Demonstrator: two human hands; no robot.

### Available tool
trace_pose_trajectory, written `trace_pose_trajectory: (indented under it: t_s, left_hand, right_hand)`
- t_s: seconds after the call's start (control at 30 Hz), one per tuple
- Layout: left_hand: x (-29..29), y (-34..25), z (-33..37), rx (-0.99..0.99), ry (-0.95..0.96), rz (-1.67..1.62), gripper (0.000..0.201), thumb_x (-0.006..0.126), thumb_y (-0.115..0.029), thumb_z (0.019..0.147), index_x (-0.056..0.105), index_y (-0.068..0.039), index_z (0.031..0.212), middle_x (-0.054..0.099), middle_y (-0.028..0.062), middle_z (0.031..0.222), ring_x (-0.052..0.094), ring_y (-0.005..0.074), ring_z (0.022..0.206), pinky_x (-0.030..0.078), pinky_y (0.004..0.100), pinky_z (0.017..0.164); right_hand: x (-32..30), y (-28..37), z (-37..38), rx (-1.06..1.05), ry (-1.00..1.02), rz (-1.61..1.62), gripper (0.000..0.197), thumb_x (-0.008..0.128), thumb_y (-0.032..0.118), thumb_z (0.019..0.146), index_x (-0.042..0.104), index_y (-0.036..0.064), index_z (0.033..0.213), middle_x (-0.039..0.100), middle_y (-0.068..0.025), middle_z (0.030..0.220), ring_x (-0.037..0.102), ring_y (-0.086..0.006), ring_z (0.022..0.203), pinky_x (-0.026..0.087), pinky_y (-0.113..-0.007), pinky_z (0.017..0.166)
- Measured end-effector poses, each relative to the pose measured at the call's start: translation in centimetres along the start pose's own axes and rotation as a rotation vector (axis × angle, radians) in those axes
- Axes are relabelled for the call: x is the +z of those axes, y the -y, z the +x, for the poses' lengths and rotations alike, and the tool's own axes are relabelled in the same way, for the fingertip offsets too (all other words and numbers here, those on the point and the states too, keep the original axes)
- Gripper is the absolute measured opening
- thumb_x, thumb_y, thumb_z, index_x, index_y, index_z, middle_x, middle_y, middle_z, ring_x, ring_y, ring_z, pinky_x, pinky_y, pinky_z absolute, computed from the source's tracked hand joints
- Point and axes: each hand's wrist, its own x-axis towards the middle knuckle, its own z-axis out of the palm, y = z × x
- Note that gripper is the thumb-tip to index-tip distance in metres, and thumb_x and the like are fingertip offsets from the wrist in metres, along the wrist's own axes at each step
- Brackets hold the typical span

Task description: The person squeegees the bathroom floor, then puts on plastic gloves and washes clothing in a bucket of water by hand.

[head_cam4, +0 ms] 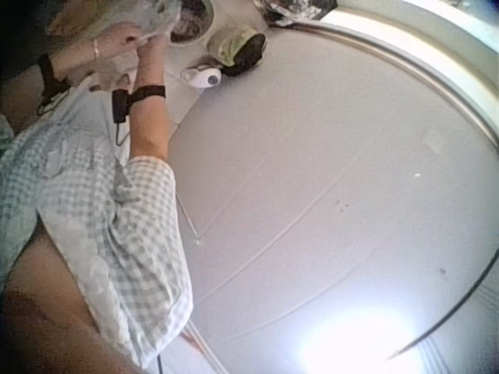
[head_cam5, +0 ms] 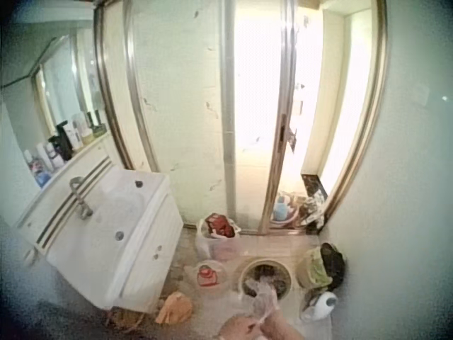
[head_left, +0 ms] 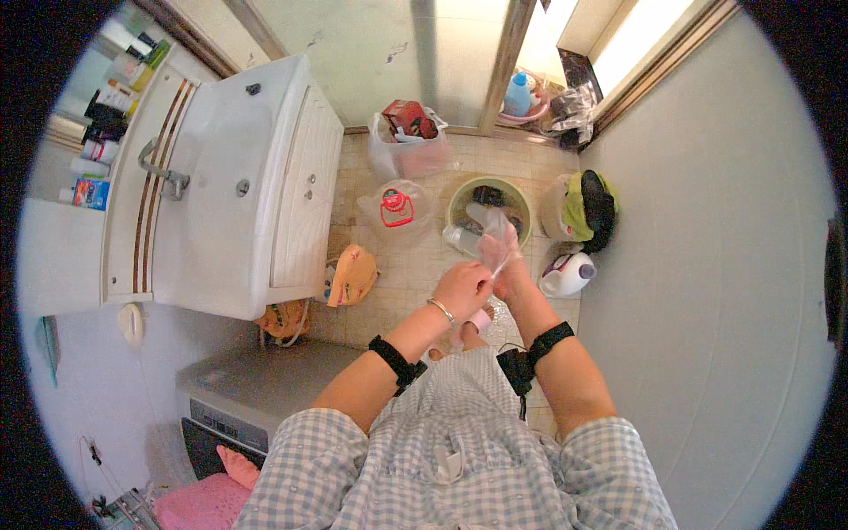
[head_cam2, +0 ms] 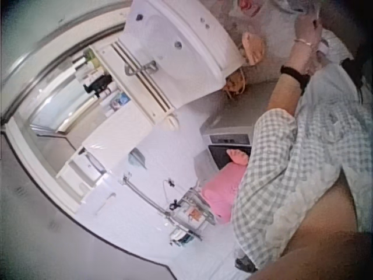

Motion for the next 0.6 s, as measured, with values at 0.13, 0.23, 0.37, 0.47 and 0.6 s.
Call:
trace_pose_trajectory:
  t_s: [0.13, 0.23, 0.37, 0.47, 0.6]
  left_hand:
    - [2.1, -1.5, 4.3, -0.045, 0.113, -0.027, 0.012, 0.051, -0.017, 0.070, 0.051, -0.005, 0.068, 0.051, 0.0129, 0.069, 0.050, 0.0308, 0.070, 0.040, 0.0388, 0.062]
    - [4.0, -1.9, 7.0, -0.026, 0.127, -0.072, 0.012, 0.051, -0.018, 0.070, 0.053, -0.006, 0.071, 0.052, 0.0125, 0.072, 0.050, 0.0306, 0.071, 0.041, 0.0384, 0.063]
    - [5.9, -3.8, 10.6, -0.017, 0.213, -0.046, 0.012, 0.052, -0.019, 0.071, 0.054, -0.007, 0.073, 0.054, 0.0116, 0.074, 0.052, 0.0298, 0.072, 0.042, 0.0378, 0.064]
    - [6.7, -4.1, 12.2, -0.019, 0.229, -0.058, 0.012, 0.052, -0.019, 0.072, 0.054, -0.008, 0.073, 0.054, 0.0111, 0.075, 0.052, 0.0288, 0.074, 0.042, 0.0375, 0.064]
    - [8.2, -5.4, 15.1, 0.064, 0.334, -0.146, 0.011, 0.051, -0.018, 0.072, 0.054, -0.007, 0.073, 0.054, 0.0109, 0.076, 0.052, 0.0282, 0.075, 0.042, 0.0372, 0.064]
  right_hand:
    - [0.0, 4.7, -1.7, 0.105, 0.100, -0.028, 0.082, 0.029, 0.070, 0.071, 0.027, 0.0055, 0.122, 0.040, -0.0171, 0.116, 0.042, -0.0293, 0.103, 0.034, -0.044, 0.085]
    - [-0.7, 8.1, -1.9, 0.155, 0.150, -0.058, 0.090, 0.024, 0.072, 0.070, 0.017, 0.0050, 0.130, 0.035, -0.0177, 0.123, 0.039, -0.0294, 0.108, 0.031, -0.044, 0.090]
    - [-4.7, 11.5, 0.2, 0.161, 0.201, -0.042, 0.091, 0.023, 0.074, 0.068, 0.016, 0.0079, 0.131, 0.030, -0.0176, 0.127, 0.038, -0.0293, 0.110, 0.030, -0.047, 0.090]
    - [-4.6, 13.0, -0.3, 0.185, 0.141, 0.047, 0.085, 0.021, 0.073, 0.070, 0.023, 0.0112, 0.128, 0.035, -0.0159, 0.124, 0.038, -0.0309, 0.109, 0.031, -0.048, 0.087]
    - [-4.3, 16.1, -1.0, 0.019, 0.041, 0.095, 0.078, 0.027, 0.069, 0.072, 0.032, 0.0116, 0.124, 0.040, -0.0142, 0.120, 0.039, -0.0293, 0.107, 0.032, -0.046, 0.087]
